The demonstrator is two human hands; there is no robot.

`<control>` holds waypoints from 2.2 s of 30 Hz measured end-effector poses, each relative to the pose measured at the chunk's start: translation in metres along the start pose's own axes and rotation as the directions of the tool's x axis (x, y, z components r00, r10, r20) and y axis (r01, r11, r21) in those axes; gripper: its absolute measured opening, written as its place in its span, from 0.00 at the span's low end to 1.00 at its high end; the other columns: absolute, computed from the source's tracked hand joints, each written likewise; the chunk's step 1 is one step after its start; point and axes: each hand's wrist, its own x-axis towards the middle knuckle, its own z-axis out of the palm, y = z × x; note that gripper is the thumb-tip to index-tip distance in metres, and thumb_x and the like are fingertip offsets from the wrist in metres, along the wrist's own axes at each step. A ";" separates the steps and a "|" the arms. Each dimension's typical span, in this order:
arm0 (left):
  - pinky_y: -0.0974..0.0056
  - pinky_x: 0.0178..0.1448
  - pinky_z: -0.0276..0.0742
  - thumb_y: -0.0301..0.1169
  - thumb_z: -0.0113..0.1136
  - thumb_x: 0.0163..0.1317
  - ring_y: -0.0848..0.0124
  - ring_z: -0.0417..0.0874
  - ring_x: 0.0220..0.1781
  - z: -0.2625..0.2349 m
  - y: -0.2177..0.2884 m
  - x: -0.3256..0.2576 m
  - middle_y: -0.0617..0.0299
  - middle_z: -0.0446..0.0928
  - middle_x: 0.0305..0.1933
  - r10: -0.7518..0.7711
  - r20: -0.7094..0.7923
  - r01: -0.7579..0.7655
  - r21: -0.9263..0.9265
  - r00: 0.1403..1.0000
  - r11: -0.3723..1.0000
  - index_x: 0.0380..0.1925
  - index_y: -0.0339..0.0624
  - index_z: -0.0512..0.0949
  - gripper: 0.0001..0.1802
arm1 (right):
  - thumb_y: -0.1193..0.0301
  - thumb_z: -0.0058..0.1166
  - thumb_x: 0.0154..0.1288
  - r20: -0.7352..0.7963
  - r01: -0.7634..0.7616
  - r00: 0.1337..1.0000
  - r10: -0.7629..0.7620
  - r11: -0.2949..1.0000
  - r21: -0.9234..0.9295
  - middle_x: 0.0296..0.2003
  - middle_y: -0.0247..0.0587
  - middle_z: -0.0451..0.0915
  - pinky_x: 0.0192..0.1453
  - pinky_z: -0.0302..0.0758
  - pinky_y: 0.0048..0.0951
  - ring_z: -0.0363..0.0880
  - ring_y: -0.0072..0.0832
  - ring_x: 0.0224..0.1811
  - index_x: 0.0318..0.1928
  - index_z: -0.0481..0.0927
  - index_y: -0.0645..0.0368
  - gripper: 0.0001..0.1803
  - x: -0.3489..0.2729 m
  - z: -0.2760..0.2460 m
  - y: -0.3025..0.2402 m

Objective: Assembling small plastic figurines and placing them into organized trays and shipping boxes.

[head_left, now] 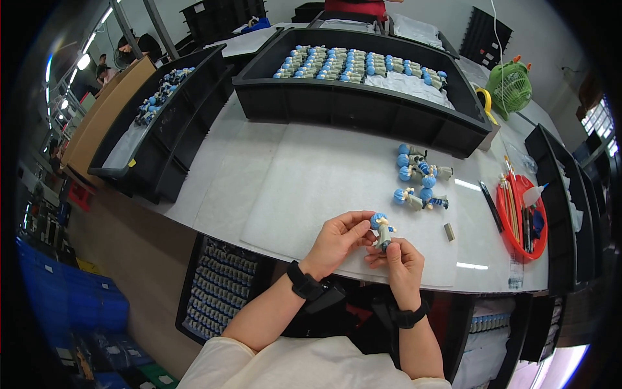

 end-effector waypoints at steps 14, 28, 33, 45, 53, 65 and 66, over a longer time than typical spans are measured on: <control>0.74 0.40 0.74 0.27 0.48 0.62 0.77 0.74 0.34 0.004 0.002 -0.001 0.61 0.73 0.36 -0.005 -0.037 0.008 0.094 0.999 0.996 0.45 0.34 0.69 0.13 | 0.58 0.42 0.65 -0.007 -0.029 1.000 0.030 0.999 0.023 0.25 0.45 0.78 0.26 0.75 0.21 0.78 0.27 0.25 0.30 0.75 0.69 0.22 -0.002 0.000 -0.003; 0.74 0.39 0.73 0.31 0.46 0.63 0.78 0.75 0.36 0.000 0.001 -0.001 0.62 0.74 0.37 0.001 -0.032 -0.002 -0.025 0.999 1.000 0.45 0.37 0.71 0.13 | 0.75 0.55 0.57 -0.023 -0.073 0.997 0.073 0.997 -0.020 0.28 0.44 0.78 0.29 0.76 0.19 0.78 0.23 0.27 0.36 0.74 0.71 0.11 -0.001 0.004 -0.004; 0.74 0.40 0.73 0.31 0.46 0.64 0.78 0.75 0.36 0.001 0.001 -0.001 0.62 0.74 0.39 -0.002 -0.030 0.001 -0.019 1.000 1.000 0.46 0.36 0.70 0.14 | 0.74 0.58 0.54 -0.049 -0.070 0.996 0.068 0.997 -0.032 0.27 0.41 0.78 0.28 0.76 0.18 0.77 0.20 0.26 0.36 0.74 0.70 0.12 -0.001 0.004 -0.002; 0.70 0.45 0.74 0.31 0.42 0.65 0.75 0.75 0.41 0.000 0.001 -0.001 0.60 0.74 0.41 -0.005 -0.011 0.005 0.006 1.000 1.000 0.48 0.36 0.69 0.15 | 0.74 0.60 0.53 -0.059 -0.057 0.997 0.055 0.998 -0.028 0.29 0.41 0.78 0.29 0.76 0.18 0.76 0.19 0.28 0.37 0.74 0.70 0.14 -0.001 0.005 0.000; 0.70 0.46 0.73 0.32 0.42 0.65 0.75 0.75 0.42 0.000 0.002 -0.001 0.60 0.74 0.42 -0.001 -0.001 0.001 -0.024 1.000 1.000 0.49 0.36 0.69 0.16 | 0.74 0.61 0.52 -0.062 -0.034 0.998 0.031 0.998 -0.056 0.30 0.39 0.77 0.30 0.74 0.17 0.75 0.19 0.29 0.38 0.74 0.70 0.15 -0.001 0.004 0.003; 0.69 0.47 0.73 0.32 0.42 0.65 0.74 0.75 0.43 0.000 0.001 -0.001 0.60 0.74 0.43 -0.003 -0.003 0.003 -0.023 1.000 1.000 0.49 0.36 0.69 0.16 | 0.75 0.61 0.51 -0.074 0.011 0.997 -0.018 0.996 -0.091 0.31 0.38 0.77 0.34 0.73 0.17 0.75 0.18 0.30 0.39 0.73 0.69 0.16 -0.002 0.005 0.003; 0.69 0.47 0.73 0.32 0.42 0.65 0.74 0.76 0.42 0.000 0.001 -0.001 0.59 0.74 0.42 -0.002 -0.006 0.002 -0.022 1.000 1.000 0.49 0.35 0.69 0.16 | 0.75 0.61 0.51 -0.078 0.014 0.997 -0.020 0.996 -0.085 0.30 0.38 0.77 0.34 0.72 0.17 0.74 0.18 0.30 0.39 0.73 0.69 0.16 -0.002 0.005 0.003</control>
